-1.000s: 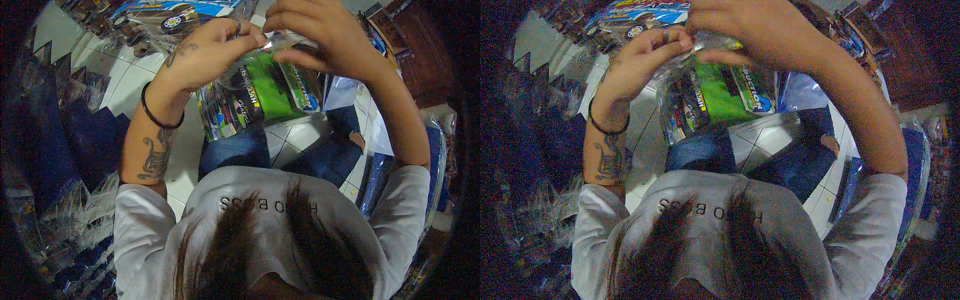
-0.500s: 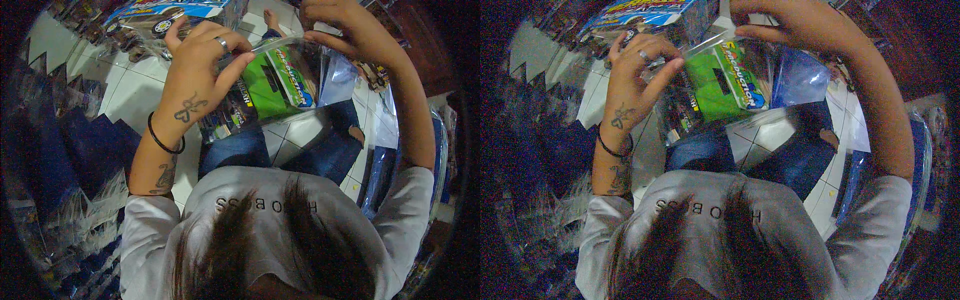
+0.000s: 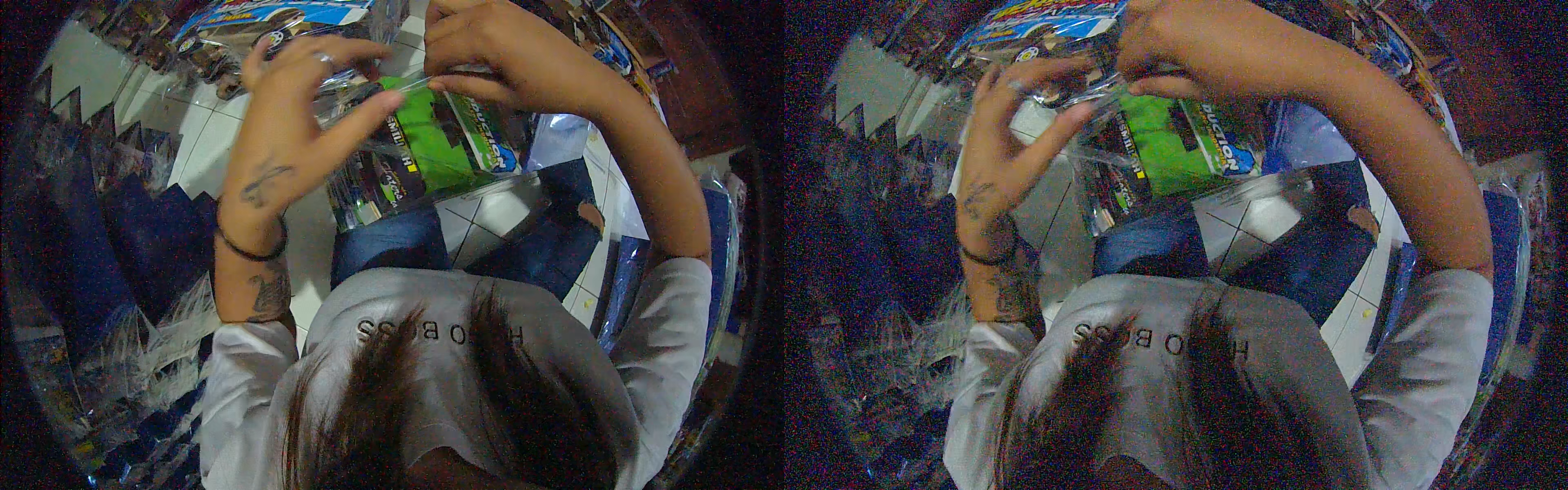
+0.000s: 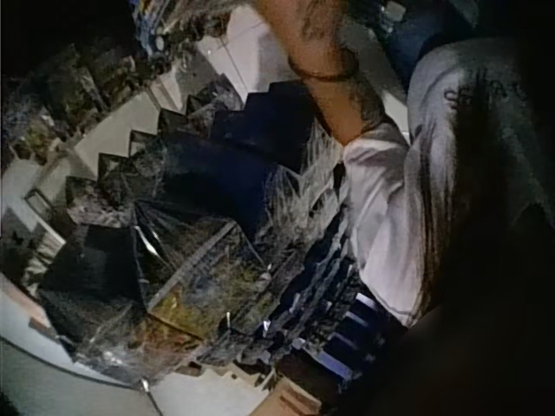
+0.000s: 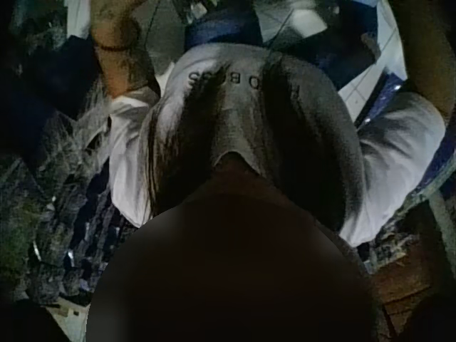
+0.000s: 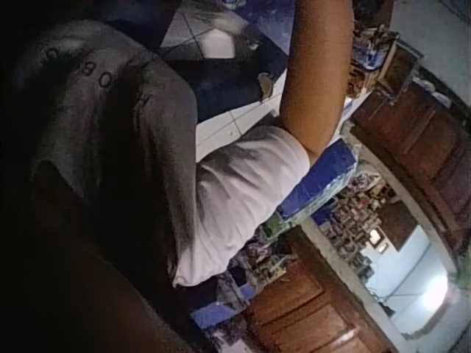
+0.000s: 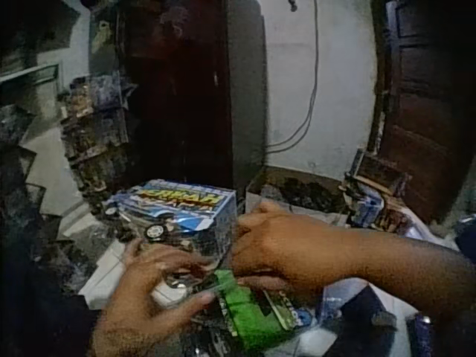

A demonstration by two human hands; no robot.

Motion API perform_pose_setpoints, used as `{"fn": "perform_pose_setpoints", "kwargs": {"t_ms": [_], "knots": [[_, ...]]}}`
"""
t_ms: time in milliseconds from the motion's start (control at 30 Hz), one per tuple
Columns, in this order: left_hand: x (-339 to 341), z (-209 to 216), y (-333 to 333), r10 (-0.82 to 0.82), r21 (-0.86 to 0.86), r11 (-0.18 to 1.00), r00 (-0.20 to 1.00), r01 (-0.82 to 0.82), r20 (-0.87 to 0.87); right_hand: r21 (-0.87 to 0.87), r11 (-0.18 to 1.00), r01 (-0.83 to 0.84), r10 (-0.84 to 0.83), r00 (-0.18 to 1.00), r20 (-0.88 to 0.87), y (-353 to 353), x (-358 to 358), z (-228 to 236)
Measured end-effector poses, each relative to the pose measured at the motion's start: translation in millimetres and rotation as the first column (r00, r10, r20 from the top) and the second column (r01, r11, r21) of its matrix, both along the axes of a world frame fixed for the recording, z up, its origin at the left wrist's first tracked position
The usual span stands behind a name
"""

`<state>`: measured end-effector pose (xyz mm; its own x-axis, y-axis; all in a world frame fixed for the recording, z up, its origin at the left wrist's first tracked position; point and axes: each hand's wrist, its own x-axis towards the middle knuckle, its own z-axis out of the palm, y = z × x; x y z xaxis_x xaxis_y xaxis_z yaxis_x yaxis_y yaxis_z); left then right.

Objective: The person sits on the floor and repeatedly wraps toy boxes in clear plastic bags. They use a handheld heat sealer to seal the bags after inserting the toys. The person handles multiple toy boxes, including a blue car and a green train, one at a time.

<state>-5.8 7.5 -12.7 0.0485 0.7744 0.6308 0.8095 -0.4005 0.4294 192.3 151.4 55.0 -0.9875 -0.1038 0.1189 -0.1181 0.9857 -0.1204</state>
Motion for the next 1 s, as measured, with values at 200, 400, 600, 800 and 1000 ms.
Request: {"fn": "perform_pose_setpoints", "kwargs": {"t_ms": [200,400,600,800,1000], "knots": [[12,-6,23,-0.067,-0.083,0.995,0.995,0.061,-0.069,-0.049,0.999,0.024,-0.023,1.0,0.021,8,-6,-6],[2,-14,41,-0.189,-0.346,0.868,0.882,0.355,0.431,0.36,0.933,0.008,0.051,0.987,-0.155,0,6,-9],[2,-19,45,-0.168,-0.401,0.829,0.858,0.389,0.485,0.464,0.885,-0.03,0.076,0.994,-0.081,-7,4,-13],[15,-14,29,-0.04,-0.085,0.996,0.974,0.021,-0.225,0.254,0.967,0.023,0.005,0.994,-0.111,11,5,-28],[16,-22,32,-0.116,-0.32,0.907,0.893,0.274,0.435,0.181,0.982,0.056,-0.055,0.998,-0.015,6,17,-7]]}}
